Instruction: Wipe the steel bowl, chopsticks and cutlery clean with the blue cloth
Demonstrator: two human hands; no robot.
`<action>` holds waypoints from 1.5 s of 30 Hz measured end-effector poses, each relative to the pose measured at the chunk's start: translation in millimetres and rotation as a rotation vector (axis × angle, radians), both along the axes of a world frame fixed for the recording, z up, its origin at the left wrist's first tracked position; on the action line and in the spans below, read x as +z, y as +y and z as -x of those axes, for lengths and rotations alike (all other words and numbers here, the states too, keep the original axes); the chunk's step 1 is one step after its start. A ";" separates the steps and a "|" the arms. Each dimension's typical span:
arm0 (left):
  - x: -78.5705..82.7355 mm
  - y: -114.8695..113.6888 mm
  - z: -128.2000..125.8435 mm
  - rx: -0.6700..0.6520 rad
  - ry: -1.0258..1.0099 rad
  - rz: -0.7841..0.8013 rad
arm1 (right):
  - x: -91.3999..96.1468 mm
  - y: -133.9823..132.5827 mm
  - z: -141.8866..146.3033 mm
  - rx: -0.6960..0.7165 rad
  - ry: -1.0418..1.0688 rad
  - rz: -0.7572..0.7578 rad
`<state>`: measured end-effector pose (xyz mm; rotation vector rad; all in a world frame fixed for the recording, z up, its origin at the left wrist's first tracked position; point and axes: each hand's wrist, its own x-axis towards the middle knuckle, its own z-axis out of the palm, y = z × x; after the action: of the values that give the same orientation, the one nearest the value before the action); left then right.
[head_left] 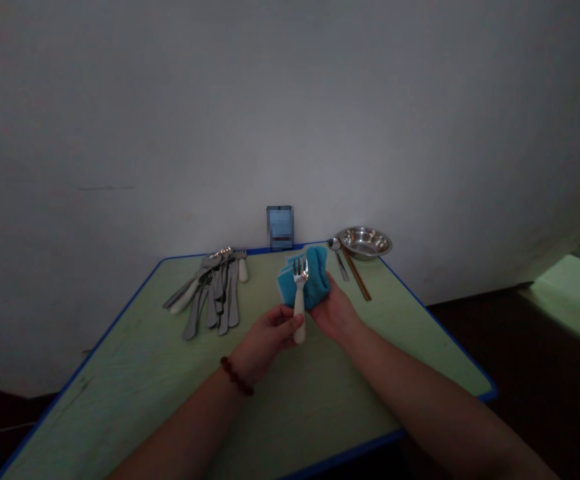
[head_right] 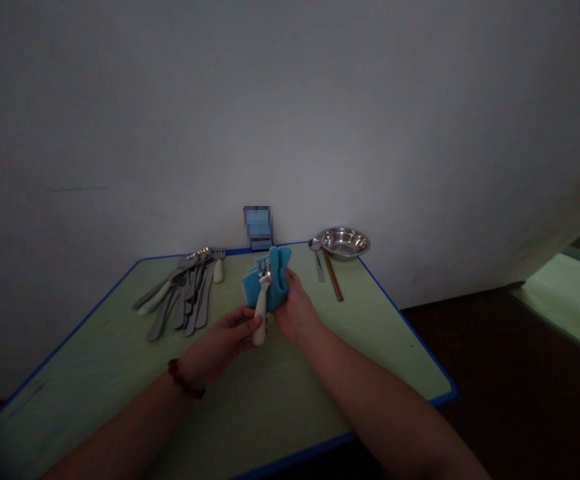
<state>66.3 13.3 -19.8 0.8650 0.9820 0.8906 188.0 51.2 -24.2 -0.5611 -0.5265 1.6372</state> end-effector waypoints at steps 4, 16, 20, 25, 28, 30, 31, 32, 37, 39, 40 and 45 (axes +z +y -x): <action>-0.1 -0.3 -0.8 0.005 0.025 -0.015 | -3.8 2.2 -0.2 -0.007 -0.040 -0.030; 0.9 -1.1 -1.1 -0.006 0.074 -0.043 | 0.9 -2.5 -1.8 0.033 -0.127 -0.034; 1.0 -1.0 -1.0 -0.002 0.097 -0.041 | 3.1 -3.2 -2.5 0.033 -0.144 -0.022; 0.3 -1.0 -1.1 -0.004 0.096 -0.046 | 4.2 -3.6 -3.7 0.048 -0.173 -0.030; -1.2 -0.3 -1.2 -0.008 0.094 -0.061 | 3.8 -3.3 -4.9 0.062 -0.187 -0.045; -2.3 0.0 -1.2 -0.007 0.099 -0.067 | 3.7 -3.1 -5.8 0.061 -0.192 -0.043; -2.7 0.1 -1.3 -0.006 0.104 -0.068 | 3.7 -3.0 -6.1 0.060 -0.196 -0.040; -3.0 0.1 -1.3 -0.005 0.108 -0.069 | 3.8 -2.9 -6.4 0.062 -0.201 -0.037; -4.0 0.0 -1.2 -0.022 0.117 -0.076 | 4.9 -2.6 -6.5 0.059 -0.221 -0.041; -4.1 0.1 -1.2 -0.026 0.116 -0.077 | 5.1 -2.6 -6.4 0.052 -0.225 -0.039; -4.0 0.0 -1.4 -0.025 0.117 -0.075 | 5.1 -2.6 -6.3 0.048 -0.229 -0.039; -2.4 -1.0 -2.6 -0.023 0.140 -0.073 | 3.6 -1.4 -6.0 0.010 -0.271 -0.037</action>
<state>69.0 12.2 -22.2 1.0095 1.0632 0.8596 194.0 49.8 -20.6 -0.7592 -0.7577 1.5658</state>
